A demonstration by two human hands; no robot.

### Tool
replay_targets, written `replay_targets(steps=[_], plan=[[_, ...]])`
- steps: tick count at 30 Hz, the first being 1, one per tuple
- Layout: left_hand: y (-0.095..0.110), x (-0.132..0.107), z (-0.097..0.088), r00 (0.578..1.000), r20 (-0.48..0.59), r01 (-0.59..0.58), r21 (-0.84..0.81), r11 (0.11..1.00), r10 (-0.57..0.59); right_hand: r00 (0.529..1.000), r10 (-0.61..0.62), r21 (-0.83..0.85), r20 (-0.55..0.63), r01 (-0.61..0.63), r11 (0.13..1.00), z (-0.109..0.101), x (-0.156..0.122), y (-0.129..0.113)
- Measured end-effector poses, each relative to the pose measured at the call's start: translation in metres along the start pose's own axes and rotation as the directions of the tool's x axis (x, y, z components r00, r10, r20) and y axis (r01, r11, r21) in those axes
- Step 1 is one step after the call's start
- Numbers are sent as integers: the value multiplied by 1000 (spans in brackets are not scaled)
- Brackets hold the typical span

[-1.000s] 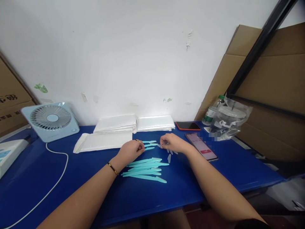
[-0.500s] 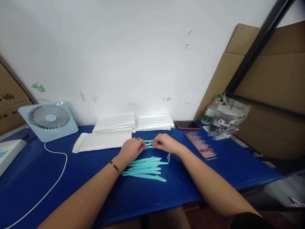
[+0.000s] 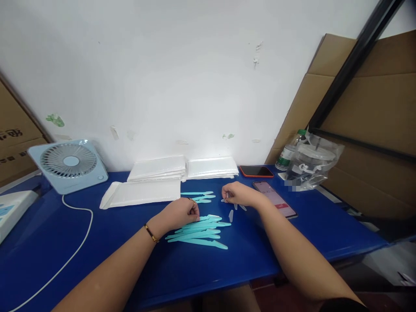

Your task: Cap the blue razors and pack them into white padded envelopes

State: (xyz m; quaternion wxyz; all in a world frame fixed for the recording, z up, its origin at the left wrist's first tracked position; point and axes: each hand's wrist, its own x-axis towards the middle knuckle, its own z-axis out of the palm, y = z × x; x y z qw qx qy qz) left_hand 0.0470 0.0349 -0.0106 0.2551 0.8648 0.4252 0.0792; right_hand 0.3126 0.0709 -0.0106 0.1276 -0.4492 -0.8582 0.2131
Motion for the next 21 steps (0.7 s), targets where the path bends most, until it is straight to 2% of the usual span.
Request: replay_targets(steps=[2,3,5,7,10,14,18,21], plan=[[-3,2,2,999,-47,23,-23,999,-24,997,26,232,-74,-8,973,2,2,-3],[-6,3,2,996,-81,41,-41,998,-44,993,50,373,-111,-5,928,3,2,-4],[-11,5,2,984,-150,81,-91,993,-94,982,118,619,-148,-1,785,5,5,-7],[-16,7,1,971,-199,104,-143,984,-131,973,181,759,-143,-9,651,7,7,-9],[-20,9,1,962,-222,114,-197,974,-158,965,230,836,-123,-24,548,10,10,-11],[-22,9,1,956,-227,131,-231,964,-184,972,210,871,-107,-10,490,13,10,-15],[-21,10,1,957,-234,115,-241,964,-173,977,189,877,-95,-7,480,20,12,-22],[-18,11,0,954,-252,112,-213,971,-165,984,160,848,-72,-24,529,26,16,-27]])
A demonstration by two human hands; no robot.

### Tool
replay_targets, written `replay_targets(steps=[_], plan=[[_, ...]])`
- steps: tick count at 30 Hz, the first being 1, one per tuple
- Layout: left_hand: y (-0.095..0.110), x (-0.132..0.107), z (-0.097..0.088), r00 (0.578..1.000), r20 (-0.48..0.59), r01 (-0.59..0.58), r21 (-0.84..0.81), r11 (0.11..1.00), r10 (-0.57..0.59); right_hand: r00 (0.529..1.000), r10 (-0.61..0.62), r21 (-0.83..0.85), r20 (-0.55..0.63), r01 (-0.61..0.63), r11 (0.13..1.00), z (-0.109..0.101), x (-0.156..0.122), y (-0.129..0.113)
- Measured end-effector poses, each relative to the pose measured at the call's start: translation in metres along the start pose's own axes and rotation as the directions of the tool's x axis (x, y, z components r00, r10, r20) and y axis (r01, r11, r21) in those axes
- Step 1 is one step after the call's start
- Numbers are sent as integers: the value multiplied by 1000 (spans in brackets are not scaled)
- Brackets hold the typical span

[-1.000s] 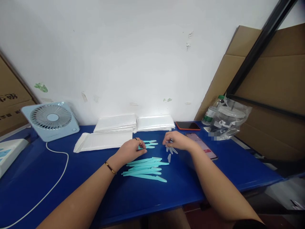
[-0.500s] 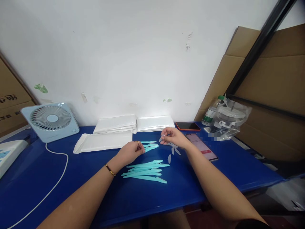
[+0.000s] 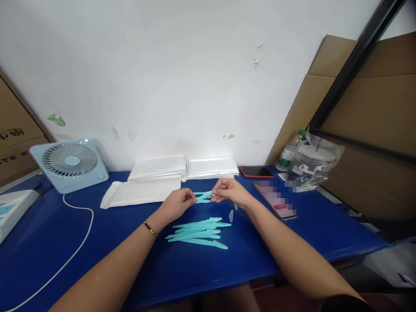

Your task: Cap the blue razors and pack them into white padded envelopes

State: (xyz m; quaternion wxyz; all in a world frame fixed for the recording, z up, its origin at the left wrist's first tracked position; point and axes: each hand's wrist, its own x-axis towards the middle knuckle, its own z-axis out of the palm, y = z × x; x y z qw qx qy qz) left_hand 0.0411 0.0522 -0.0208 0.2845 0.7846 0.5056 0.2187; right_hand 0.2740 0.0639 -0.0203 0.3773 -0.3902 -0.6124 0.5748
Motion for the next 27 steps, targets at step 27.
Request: replay_targets(steps=[27], plan=[[27,-22,4,950,310,-23,141,990,-22,979,25,-924,203,183,335,-18,-19,-19]])
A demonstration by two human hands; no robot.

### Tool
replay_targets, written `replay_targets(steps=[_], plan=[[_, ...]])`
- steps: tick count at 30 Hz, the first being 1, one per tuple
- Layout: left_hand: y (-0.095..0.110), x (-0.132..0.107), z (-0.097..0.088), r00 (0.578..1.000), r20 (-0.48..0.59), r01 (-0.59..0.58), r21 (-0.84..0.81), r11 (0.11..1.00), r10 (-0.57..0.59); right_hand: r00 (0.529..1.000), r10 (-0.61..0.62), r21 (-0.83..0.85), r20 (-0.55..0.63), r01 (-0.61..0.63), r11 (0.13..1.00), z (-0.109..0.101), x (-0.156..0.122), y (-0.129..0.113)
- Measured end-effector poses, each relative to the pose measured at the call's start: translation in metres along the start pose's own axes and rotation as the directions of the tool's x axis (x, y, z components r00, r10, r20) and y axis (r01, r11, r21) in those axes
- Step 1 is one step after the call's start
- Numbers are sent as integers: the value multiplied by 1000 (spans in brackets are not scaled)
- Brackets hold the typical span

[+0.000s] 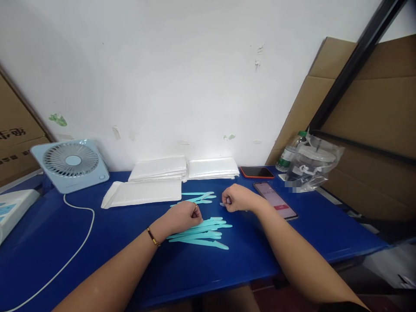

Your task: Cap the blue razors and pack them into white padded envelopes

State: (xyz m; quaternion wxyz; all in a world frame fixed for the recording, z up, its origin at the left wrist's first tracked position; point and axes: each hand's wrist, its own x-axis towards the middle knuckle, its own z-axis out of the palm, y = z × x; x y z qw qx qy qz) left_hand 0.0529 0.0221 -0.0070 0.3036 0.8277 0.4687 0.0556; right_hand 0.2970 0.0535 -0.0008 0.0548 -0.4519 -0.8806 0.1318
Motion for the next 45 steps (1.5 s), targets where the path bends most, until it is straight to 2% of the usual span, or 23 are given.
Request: replay_targets(steps=[5,9,12,15,27,31,36,41,45], plan=[[2,-3,1,1000,6,0,3,1000,0,999,-37,40,-10,38,999,4,3,5],[-4,1,3,1000,-13,-5,-7,1000,4,999,-30,188,-30,35,982,3,1,8],[-11,6,2,997,-81,-5,-40,999,2,1000,-17,385,17,9,923,-2,-2,9],[-17,9,-3,984,-178,-7,-44,999,-1,997,-27,486,66,-9,874,-5,-3,10],[-24,10,-8,981,-196,-17,-65,998,4,999,-41,463,11,32,886,-8,-4,11],[-23,10,-7,982,-190,-11,-66,998,-1,997,-76,440,14,62,896,-5,-1,1],[-20,11,-7,980,-197,-21,-44,999,12,989,-133,405,-72,151,902,1,4,-10],[-23,12,-10,974,-224,14,-74,997,-31,992,-47,420,-116,92,903,-7,-2,3],[-25,12,-12,972,-231,20,-97,995,-42,995,-37,416,-93,72,907,-11,-5,8]])
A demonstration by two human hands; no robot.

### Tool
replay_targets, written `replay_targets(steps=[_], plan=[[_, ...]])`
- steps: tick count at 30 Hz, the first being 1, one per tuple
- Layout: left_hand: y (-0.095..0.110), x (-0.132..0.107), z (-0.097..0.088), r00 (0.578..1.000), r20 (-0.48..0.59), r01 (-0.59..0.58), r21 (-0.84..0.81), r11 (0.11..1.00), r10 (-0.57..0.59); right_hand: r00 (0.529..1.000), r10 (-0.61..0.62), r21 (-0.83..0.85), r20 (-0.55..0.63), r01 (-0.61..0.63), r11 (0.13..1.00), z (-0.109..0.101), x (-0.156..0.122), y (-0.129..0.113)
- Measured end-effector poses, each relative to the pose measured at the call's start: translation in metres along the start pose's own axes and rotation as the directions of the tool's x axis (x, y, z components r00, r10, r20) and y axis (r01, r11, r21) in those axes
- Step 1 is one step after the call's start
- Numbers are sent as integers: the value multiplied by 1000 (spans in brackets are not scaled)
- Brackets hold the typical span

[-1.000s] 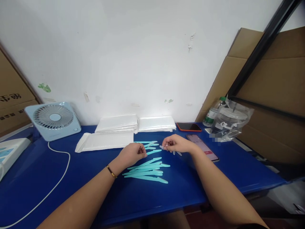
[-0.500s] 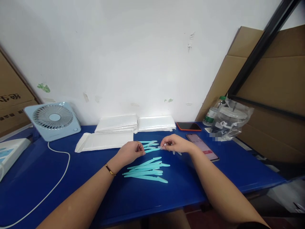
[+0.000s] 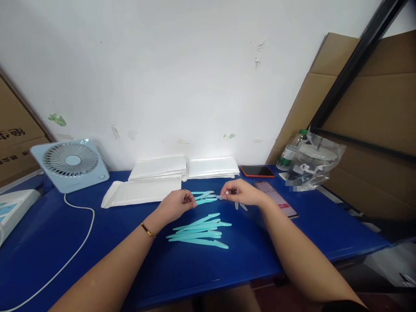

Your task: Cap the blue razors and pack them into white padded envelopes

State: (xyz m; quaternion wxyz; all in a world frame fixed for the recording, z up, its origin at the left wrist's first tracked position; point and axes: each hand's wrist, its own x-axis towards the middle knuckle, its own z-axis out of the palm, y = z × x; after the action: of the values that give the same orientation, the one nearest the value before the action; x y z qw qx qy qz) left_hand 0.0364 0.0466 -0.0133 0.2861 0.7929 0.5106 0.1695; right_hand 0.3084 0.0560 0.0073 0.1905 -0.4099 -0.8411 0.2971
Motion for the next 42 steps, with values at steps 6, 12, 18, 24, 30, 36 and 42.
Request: replay_targets(steps=[6,12,18,24,30,36,42], plan=[[2,0,2,999,0,-39,12,999,39,998,-62,-9,-15,61,998,21,10,-10],[5,-1,-1,996,-90,21,171,985,-5,974,-5,-175,-229,-36,984,2,5,8],[16,-11,7,993,87,-93,185,978,78,988,107,-482,-110,-147,864,-6,3,30],[17,-10,15,992,119,-59,212,976,34,991,84,-455,-102,-121,882,5,9,21],[15,-8,4,997,-66,-30,218,976,45,1000,10,-46,24,-9,999,1,1,4],[17,-9,3,995,-88,-18,216,976,38,998,-17,2,65,17,1000,6,4,-2],[18,-8,5,992,-100,-57,223,973,81,998,-57,-23,20,58,998,22,10,-10]])
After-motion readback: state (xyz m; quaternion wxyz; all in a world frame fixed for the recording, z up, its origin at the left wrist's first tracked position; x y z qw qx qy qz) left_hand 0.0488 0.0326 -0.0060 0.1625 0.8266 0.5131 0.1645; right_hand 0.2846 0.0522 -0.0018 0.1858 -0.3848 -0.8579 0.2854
